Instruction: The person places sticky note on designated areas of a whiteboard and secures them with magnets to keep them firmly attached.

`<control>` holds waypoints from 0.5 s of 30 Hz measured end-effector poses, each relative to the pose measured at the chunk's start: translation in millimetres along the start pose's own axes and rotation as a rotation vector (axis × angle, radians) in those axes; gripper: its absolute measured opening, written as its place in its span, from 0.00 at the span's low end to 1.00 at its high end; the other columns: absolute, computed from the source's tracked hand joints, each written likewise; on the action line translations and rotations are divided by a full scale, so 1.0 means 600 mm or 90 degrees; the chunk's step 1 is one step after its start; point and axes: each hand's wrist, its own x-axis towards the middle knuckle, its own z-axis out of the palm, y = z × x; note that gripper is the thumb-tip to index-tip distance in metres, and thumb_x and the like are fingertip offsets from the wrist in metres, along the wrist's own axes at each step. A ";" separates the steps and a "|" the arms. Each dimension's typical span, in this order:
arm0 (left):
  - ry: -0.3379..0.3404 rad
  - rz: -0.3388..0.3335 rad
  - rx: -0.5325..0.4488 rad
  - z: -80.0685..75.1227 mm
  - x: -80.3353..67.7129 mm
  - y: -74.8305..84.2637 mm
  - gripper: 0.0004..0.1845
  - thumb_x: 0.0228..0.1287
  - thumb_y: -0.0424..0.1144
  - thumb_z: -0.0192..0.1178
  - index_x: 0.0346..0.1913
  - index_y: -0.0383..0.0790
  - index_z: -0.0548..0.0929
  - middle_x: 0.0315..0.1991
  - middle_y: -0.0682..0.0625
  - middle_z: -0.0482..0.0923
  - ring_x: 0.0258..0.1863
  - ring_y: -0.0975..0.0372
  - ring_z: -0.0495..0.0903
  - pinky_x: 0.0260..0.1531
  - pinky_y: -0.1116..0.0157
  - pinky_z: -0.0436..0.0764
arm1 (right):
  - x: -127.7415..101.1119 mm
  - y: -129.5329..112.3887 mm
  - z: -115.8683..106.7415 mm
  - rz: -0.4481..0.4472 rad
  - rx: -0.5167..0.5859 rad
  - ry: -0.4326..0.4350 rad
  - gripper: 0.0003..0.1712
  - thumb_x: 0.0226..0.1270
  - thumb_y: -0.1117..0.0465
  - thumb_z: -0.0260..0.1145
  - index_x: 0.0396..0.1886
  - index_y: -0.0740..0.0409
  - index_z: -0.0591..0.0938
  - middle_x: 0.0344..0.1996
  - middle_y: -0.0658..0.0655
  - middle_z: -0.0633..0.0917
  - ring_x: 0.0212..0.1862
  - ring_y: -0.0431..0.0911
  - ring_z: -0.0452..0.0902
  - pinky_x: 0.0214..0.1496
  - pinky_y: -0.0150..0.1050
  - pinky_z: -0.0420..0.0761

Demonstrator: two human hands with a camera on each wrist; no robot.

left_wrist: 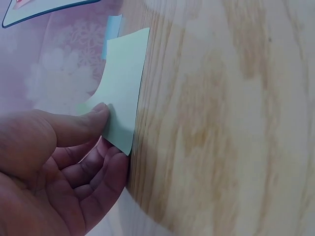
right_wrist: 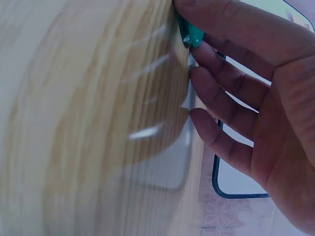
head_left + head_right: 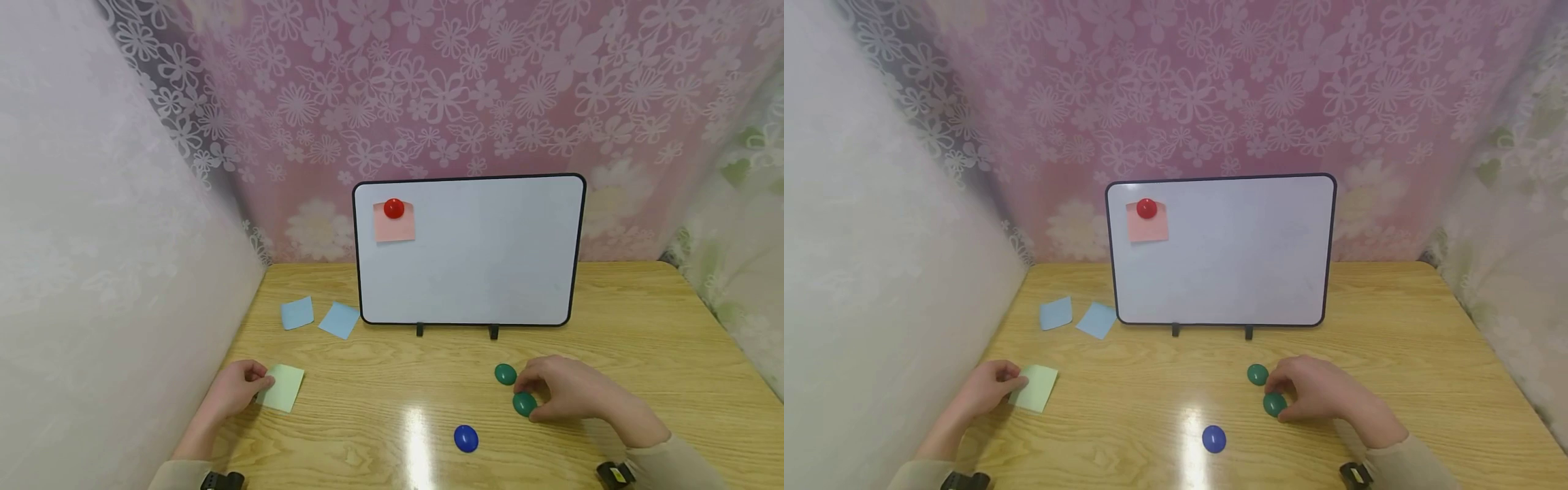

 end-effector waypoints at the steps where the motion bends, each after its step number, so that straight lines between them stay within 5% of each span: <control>1: 0.000 0.002 -0.006 0.000 0.000 0.000 0.10 0.73 0.36 0.70 0.45 0.31 0.84 0.33 0.48 0.81 0.28 0.58 0.78 0.28 0.62 0.78 | 0.000 0.000 0.000 0.001 -0.002 0.002 0.21 0.53 0.48 0.88 0.46 0.38 0.90 0.42 0.33 0.84 0.42 0.32 0.79 0.45 0.39 0.84; 15: -0.008 0.004 -0.043 0.005 0.004 0.001 0.11 0.75 0.37 0.68 0.48 0.30 0.84 0.36 0.48 0.82 0.34 0.58 0.77 0.30 0.64 0.79 | -0.008 -0.006 -0.004 0.017 0.028 0.007 0.20 0.55 0.47 0.87 0.47 0.39 0.91 0.43 0.34 0.85 0.44 0.34 0.80 0.48 0.40 0.85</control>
